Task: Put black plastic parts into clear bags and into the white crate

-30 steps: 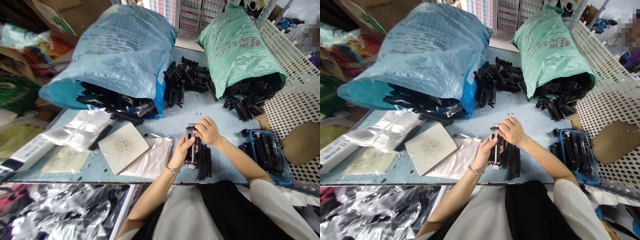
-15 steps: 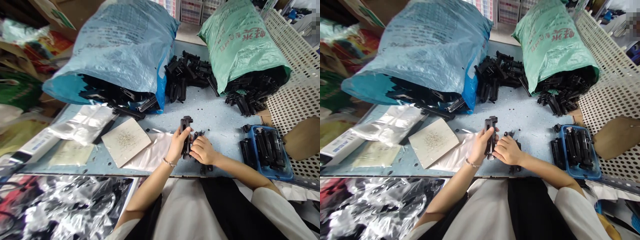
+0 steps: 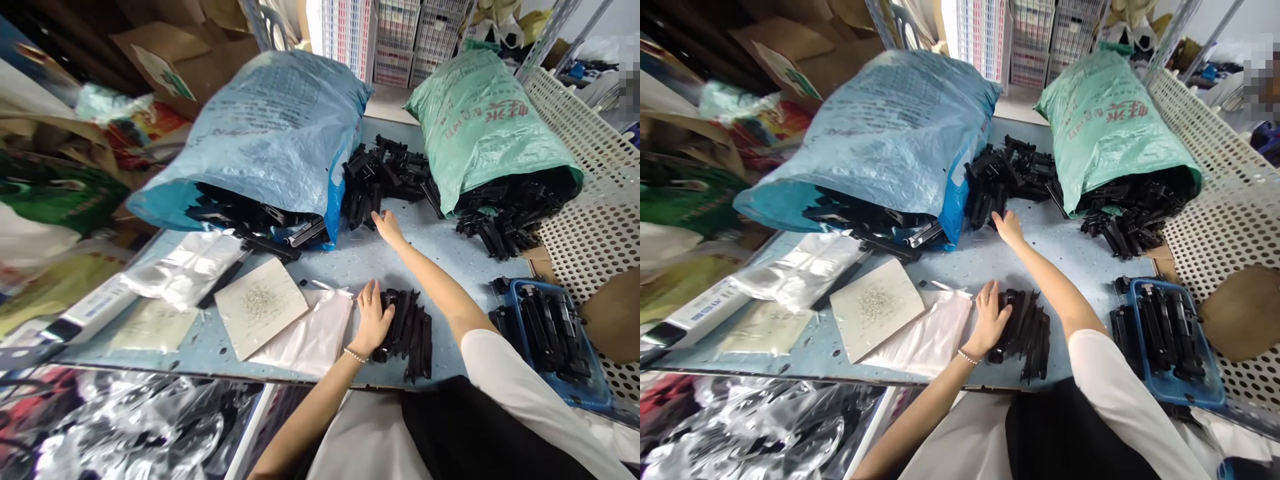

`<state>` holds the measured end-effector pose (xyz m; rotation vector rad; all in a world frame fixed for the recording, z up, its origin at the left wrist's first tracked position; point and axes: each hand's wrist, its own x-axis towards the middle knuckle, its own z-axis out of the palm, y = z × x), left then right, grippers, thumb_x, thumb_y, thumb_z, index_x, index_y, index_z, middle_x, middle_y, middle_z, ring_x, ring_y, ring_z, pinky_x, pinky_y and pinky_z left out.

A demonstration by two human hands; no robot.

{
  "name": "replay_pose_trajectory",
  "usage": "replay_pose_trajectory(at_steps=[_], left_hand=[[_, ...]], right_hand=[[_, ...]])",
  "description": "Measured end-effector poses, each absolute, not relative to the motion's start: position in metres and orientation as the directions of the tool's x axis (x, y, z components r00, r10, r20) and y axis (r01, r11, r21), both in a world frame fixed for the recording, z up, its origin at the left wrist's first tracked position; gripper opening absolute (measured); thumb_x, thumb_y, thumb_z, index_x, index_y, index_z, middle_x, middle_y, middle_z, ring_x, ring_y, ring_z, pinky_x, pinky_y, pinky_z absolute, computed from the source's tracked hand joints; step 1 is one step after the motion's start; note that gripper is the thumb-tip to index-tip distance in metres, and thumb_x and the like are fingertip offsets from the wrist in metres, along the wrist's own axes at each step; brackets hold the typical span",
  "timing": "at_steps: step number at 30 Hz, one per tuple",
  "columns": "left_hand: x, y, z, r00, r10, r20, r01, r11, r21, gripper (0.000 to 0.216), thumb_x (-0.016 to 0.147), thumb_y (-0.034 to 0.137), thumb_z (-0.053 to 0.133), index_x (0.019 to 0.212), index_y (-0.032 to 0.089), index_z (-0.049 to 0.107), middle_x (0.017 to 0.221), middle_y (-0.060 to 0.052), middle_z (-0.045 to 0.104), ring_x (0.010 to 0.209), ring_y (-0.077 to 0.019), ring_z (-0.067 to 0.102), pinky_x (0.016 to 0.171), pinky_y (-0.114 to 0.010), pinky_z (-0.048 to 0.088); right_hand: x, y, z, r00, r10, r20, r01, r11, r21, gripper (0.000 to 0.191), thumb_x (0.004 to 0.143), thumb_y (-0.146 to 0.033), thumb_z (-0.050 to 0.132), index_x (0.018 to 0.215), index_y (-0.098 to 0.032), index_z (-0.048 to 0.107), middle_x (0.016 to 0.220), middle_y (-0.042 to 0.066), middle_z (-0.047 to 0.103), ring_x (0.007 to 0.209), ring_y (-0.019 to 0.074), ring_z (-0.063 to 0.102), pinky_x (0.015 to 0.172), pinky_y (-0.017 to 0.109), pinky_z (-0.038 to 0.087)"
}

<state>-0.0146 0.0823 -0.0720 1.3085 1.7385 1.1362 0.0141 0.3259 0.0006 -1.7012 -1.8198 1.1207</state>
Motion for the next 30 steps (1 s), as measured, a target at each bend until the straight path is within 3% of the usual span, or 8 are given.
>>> replay_pose_trajectory(at_steps=[3,6,10,14,16,19,23,30], left_hand=[[-0.012,0.079,-0.078,-0.186,0.982,0.023,0.479,0.071,0.875,0.062,0.092,0.042,0.055,0.147,0.014,0.044,0.162,-0.024,0.032,0.153,-0.0383,0.025,0.122,-0.065,0.021],[-0.032,0.086,-0.069,-0.223,0.975,0.02,0.395,0.072,0.916,0.061,0.095,0.051,0.054,0.146,0.019,0.048,0.157,-0.021,0.041,0.151,-0.0352,0.033,0.123,-0.061,0.024],[-0.056,0.115,-0.04,-0.328,0.938,-0.114,-0.204,0.047,0.978,0.069,0.088,0.068,0.057,0.143,0.027,0.05,0.149,-0.015,0.054,0.143,-0.0295,0.047,0.12,-0.051,0.034],[-0.055,0.133,-0.005,-0.164,0.963,-0.215,-0.705,0.038,0.708,0.078,0.075,0.069,0.074,0.135,0.025,0.055,0.117,-0.01,0.071,0.104,-0.0246,0.07,0.093,-0.04,0.056],[-0.05,0.126,0.01,-0.076,0.968,-0.238,-0.724,0.111,0.681,0.067,0.072,0.057,0.083,0.124,0.022,0.06,0.097,-0.005,0.071,0.079,-0.0171,0.07,0.073,-0.03,0.057],[-0.041,0.103,0.027,0.033,0.959,-0.282,-0.665,0.232,0.71,0.05,0.073,0.052,0.084,0.101,0.016,0.064,0.079,0.0,0.065,0.058,-0.0097,0.059,0.053,-0.021,0.047],[-0.026,0.077,0.039,0.214,0.906,-0.366,-0.624,0.415,0.663,0.053,0.072,0.059,0.08,0.095,0.015,0.06,0.073,0.0,0.062,0.053,-0.0099,0.055,0.047,-0.022,0.043],[-0.036,0.078,0.036,-0.185,0.908,-0.376,-0.549,0.222,0.806,0.048,0.072,0.056,0.08,0.095,0.019,0.06,0.074,0.002,0.063,0.051,-0.0097,0.055,0.046,-0.023,0.043]], right_hand=[[-0.002,0.347,0.004,-0.152,0.957,-0.247,0.6,-0.109,-0.793,0.036,0.098,-0.045,0.053,0.113,-0.012,0.056,0.122,0.024,0.063,0.12,0.0333,0.061,0.094,0.039,0.049],[0.008,0.334,0.002,-0.242,0.927,-0.288,0.501,-0.135,-0.855,0.032,0.101,-0.042,0.04,0.094,-0.016,0.058,0.086,0.014,0.069,0.078,0.0226,0.067,0.067,0.031,0.051],[0.047,0.265,-0.01,-0.443,0.843,-0.305,0.348,-0.152,-0.925,0.035,0.101,-0.045,0.036,0.08,-0.021,0.051,0.061,0.002,0.058,0.047,0.0138,0.047,0.047,0.026,0.042],[0.096,0.188,-0.007,-0.604,0.757,-0.251,0.279,-0.094,-0.956,0.045,0.101,-0.055,0.038,0.077,-0.021,0.054,0.066,0.003,0.06,0.056,0.0172,0.054,0.054,0.032,0.049],[0.116,0.174,0.005,-0.602,0.797,-0.054,0.331,0.187,-0.925,0.047,0.102,-0.059,0.038,0.083,-0.021,0.058,0.078,0.006,0.063,0.074,0.0214,0.059,0.07,0.038,0.053],[0.135,0.185,0.024,-0.615,0.711,0.342,0.455,0.674,-0.582,0.047,0.1,-0.064,0.041,0.1,-0.022,0.062,0.101,0.011,0.064,0.097,0.0283,0.056,0.09,0.048,0.047],[0.134,0.21,0.037,-0.805,0.419,0.42,0.338,0.906,-0.257,0.044,0.101,-0.063,0.042,0.096,-0.025,0.062,0.096,0.01,0.061,0.091,0.0283,0.051,0.084,0.047,0.042],[0.108,0.174,0.045,-0.744,0.568,0.352,0.376,0.791,-0.482,0.054,0.109,-0.054,0.014,0.088,-0.023,0.054,0.082,0.005,0.058,0.08,0.0218,0.052,0.077,0.038,0.04]])
